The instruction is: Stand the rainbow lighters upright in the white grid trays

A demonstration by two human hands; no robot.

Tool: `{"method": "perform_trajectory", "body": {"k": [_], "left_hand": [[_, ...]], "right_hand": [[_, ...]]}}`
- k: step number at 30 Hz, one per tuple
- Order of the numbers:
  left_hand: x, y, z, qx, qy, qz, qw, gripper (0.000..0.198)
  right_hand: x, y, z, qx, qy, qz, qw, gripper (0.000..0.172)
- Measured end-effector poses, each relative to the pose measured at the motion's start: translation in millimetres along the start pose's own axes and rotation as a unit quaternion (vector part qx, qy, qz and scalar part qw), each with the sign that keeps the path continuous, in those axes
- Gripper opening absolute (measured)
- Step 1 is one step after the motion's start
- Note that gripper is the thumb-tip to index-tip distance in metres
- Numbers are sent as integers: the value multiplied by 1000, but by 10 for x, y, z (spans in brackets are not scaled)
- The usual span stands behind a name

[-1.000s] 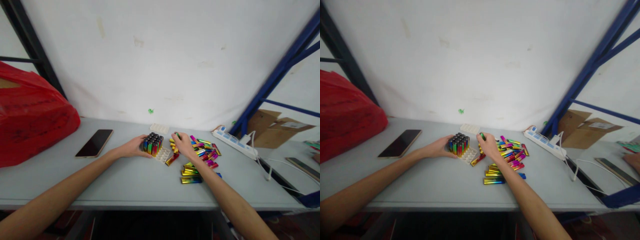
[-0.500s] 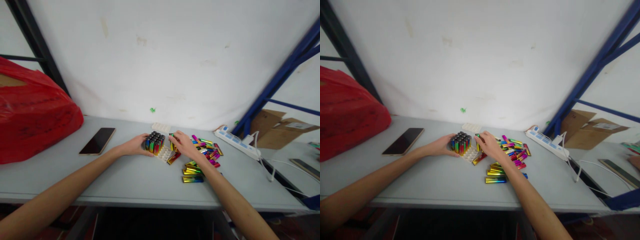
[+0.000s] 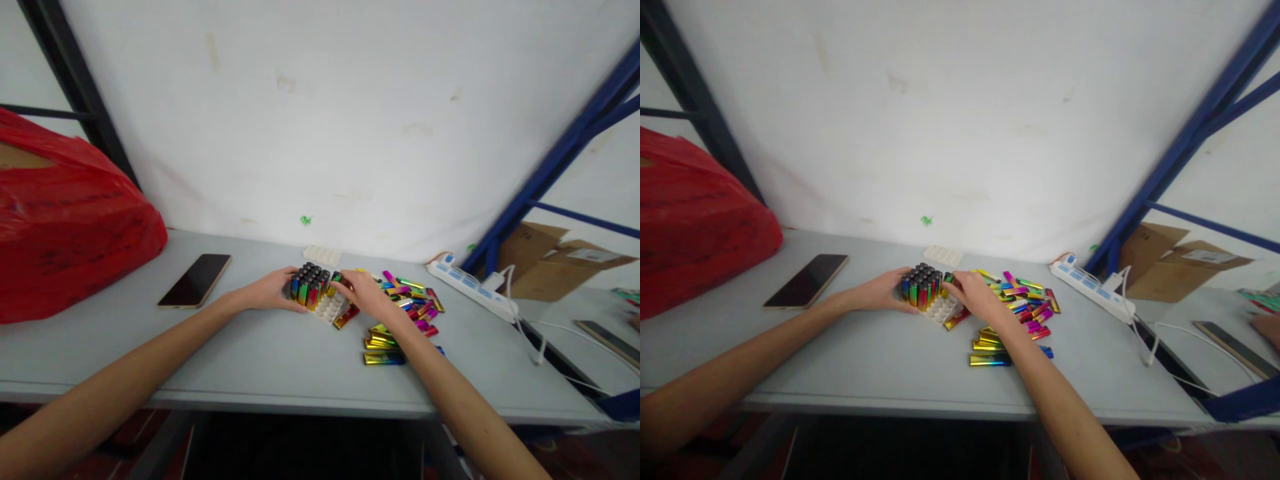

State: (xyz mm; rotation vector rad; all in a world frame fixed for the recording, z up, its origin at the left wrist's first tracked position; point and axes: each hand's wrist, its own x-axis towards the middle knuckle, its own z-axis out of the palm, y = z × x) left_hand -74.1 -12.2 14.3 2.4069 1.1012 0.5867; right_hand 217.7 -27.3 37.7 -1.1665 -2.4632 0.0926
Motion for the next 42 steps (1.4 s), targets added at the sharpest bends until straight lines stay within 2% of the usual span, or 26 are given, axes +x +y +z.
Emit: {"method": "perform_trajectory", "body": {"k": [6,10,14,18,21,25,28,33,39,42], "left_hand": [[10,-6,-3,1,1,6,1000,87],[13,-33,2,3,1,21,1000,83],[6,-23,3,-8,2,25,1000,83],[-1,7,-1,-13,2,19,1000,86],[-3,7,-3,-12,2,17,1000,88],[0,-19,1,-6,-4,18,1000,90],[4,-38,6,-10,-8,15,1000,90],[0,-27,5,-18,-4,12,1000,87],[-6,-11,0,-25,-3,12,1000,87],[-4,-8,-4,-20,-6,8,1000,90]], "right_hand": [[-2,-60,17,-31,-24,8,999,39],[-9,-40,46,-13,-42,20,999,36],[-90,99,-144,54,-60,-15,997,24],[-206,236,-381,122,-157,-44,979,18],[-242,259,-419,123,-192,-51,972,17],[-239,244,-372,105,-203,-47,972,14],[-241,237,-406,129,-204,-60,968,14],[-248,242,-554,222,-173,-87,956,30],[-278,369,-550,247,-176,-14,953,38],[-305,414,-532,294,-198,27,935,39]]}}
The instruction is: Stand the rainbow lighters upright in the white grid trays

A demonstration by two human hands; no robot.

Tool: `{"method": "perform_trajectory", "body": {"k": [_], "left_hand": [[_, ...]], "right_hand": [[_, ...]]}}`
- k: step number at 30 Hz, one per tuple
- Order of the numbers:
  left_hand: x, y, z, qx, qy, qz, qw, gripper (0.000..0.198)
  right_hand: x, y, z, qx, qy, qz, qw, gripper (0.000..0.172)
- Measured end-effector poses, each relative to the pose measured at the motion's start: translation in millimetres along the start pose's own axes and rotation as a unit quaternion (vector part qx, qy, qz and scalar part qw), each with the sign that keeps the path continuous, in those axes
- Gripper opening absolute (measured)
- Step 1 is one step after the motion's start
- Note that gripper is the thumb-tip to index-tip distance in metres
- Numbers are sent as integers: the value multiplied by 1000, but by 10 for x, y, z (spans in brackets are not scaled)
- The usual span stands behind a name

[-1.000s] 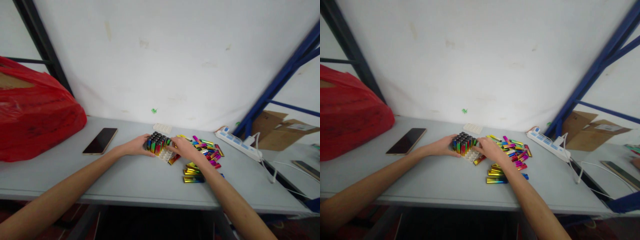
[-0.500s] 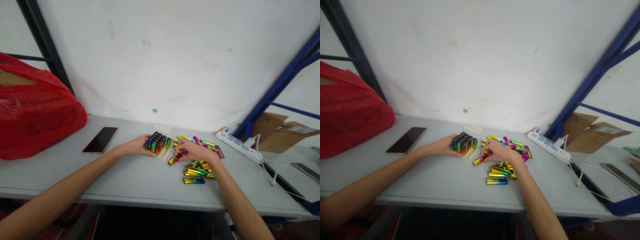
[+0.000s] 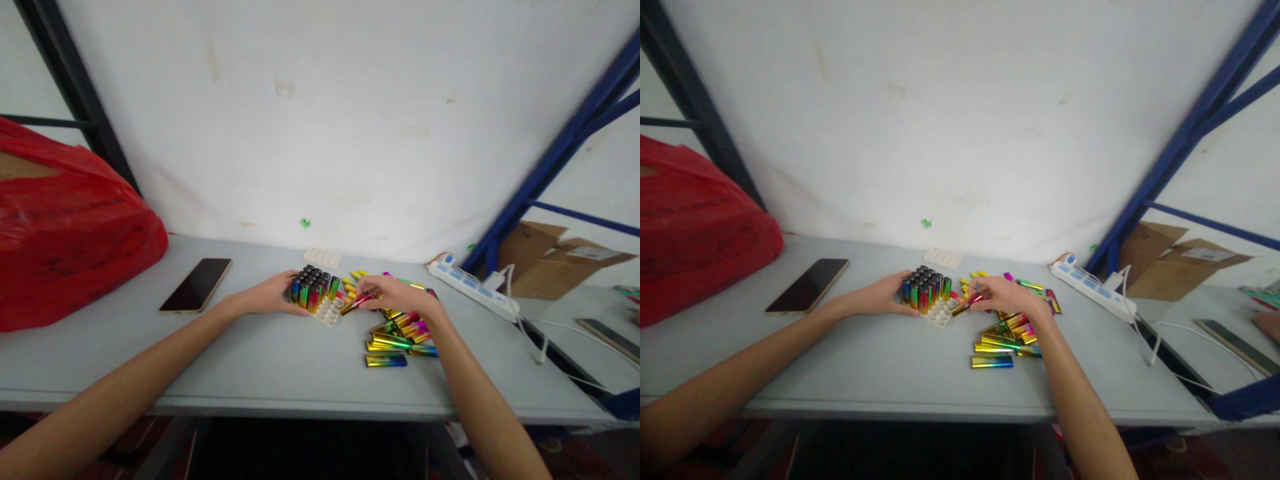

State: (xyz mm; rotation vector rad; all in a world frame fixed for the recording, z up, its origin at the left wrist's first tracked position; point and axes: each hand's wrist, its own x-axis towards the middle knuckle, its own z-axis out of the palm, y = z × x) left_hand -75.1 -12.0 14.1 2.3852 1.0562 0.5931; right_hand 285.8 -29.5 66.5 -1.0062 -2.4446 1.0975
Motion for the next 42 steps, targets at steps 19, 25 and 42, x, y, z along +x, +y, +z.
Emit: {"method": "perform_trajectory", "body": {"k": [19,25,42], "left_hand": [[-8,5,1,0,-1,3,1000,89],[-14,43,-13,5,-4,2,1000,88],[-18,1,47,36,24,29,999,80]], "right_hand": [[359,-182,427,328,166,-32,929,53],[460,-175,525,92,302,-25,949,56],[450,-163,522,-37,359,-14,932,48]]}}
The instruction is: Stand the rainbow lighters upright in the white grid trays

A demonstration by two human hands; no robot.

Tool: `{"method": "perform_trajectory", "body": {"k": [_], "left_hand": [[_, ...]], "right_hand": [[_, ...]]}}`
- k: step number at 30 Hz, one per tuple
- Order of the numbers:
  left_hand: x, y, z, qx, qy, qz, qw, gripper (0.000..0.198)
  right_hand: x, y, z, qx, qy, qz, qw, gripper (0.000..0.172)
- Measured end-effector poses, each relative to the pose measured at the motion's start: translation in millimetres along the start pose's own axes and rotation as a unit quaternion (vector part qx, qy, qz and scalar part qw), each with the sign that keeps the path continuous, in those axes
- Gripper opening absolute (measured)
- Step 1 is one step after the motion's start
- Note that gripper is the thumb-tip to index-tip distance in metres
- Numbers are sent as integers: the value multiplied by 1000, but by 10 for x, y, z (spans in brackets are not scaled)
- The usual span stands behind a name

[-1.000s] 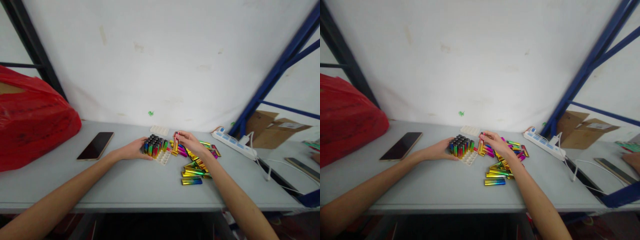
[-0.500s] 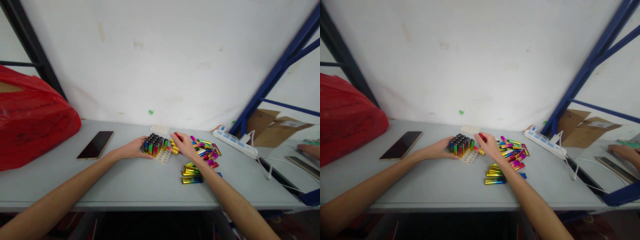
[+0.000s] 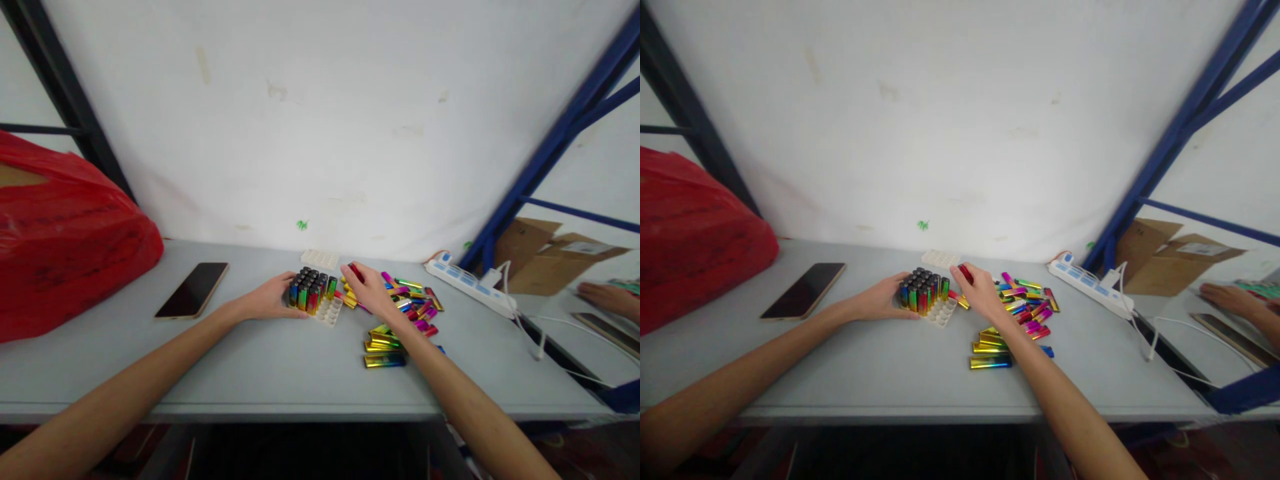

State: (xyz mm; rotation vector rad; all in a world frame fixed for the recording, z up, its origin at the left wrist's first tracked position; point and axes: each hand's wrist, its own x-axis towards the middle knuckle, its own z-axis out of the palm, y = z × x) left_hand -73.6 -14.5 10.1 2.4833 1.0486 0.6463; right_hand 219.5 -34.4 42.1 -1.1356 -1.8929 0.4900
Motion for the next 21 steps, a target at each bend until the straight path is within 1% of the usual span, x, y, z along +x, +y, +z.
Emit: {"method": "perform_trajectory", "body": {"k": [2,3,6,8,10,12,16,19,21], "left_hand": [[1,2,14,3,4,-4,1000,81],[3,-1,21,5,6,-6,1000,82],[6,-19,37,10,5,-10,1000,82],[7,-27,37,8,0,-11,1000,82],[7,-25,31,4,-4,-12,1000,82],[7,-16,23,-3,-7,-12,1000,82],[5,-9,23,-8,0,-9,1000,82],[3,-20,31,-8,5,-8,1000,83],[2,-29,35,-7,5,-5,1000,83]], "right_hand": [[-9,-12,-51,13,-51,-23,998,44],[-13,-21,-76,3,-74,-44,996,43],[-23,-49,-127,-89,-112,-119,983,45],[-26,-59,-136,-144,-127,-139,971,48],[-26,-61,-133,-162,-140,-130,968,49],[-21,-59,-131,-159,-140,-115,970,49],[-16,-46,-119,-151,-150,-93,973,43],[-25,-34,-55,-202,-182,-93,958,35],[-31,-33,10,-245,-186,-98,946,29]]}}
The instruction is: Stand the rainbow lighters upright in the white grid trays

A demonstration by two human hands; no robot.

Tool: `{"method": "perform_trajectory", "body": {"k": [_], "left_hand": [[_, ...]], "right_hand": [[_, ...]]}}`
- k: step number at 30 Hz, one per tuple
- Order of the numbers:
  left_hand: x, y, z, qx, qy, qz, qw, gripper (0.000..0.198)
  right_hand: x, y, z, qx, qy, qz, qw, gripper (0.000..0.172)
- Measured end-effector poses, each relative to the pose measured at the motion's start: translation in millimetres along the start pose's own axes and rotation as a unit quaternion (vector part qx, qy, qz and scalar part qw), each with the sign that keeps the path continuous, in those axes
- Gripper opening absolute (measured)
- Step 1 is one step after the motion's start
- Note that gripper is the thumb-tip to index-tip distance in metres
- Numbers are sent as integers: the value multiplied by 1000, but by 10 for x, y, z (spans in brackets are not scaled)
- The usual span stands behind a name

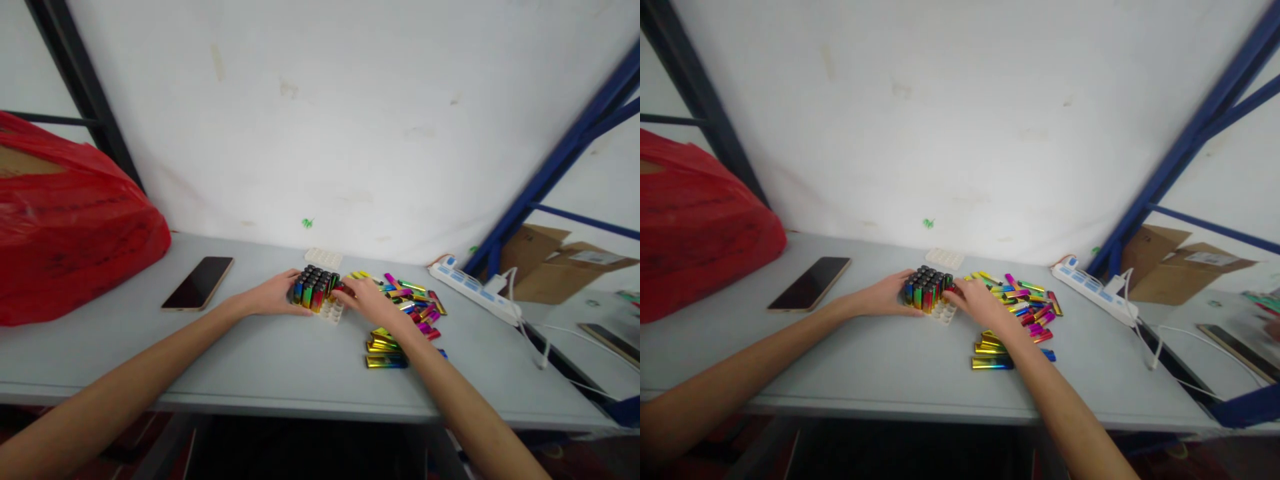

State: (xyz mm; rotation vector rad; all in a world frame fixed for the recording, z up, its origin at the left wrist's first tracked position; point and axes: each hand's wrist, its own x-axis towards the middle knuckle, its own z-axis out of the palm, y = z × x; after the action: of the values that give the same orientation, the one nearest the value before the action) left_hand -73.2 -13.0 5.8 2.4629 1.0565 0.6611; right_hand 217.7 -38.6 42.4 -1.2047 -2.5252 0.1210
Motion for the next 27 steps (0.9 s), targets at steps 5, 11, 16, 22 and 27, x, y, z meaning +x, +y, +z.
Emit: {"method": "perform_trajectory", "body": {"k": [5,11,16,22,27], "left_hand": [[3,-17,0,5,-4,3,1000,81],[21,21,-46,0,-9,-6,1000,81],[-13,44,-187,15,-19,-32,999,85],[-70,-62,-347,30,-30,-43,998,86],[-63,-97,-352,36,-31,-33,998,78]], "right_hand": [[34,-40,40,-64,1,36,997,35],[-49,178,-103,51,25,-28,998,29],[-61,428,-134,65,79,-20,995,24],[-30,408,-10,54,49,-20,997,23],[4,258,168,-41,33,21,998,33]]}}
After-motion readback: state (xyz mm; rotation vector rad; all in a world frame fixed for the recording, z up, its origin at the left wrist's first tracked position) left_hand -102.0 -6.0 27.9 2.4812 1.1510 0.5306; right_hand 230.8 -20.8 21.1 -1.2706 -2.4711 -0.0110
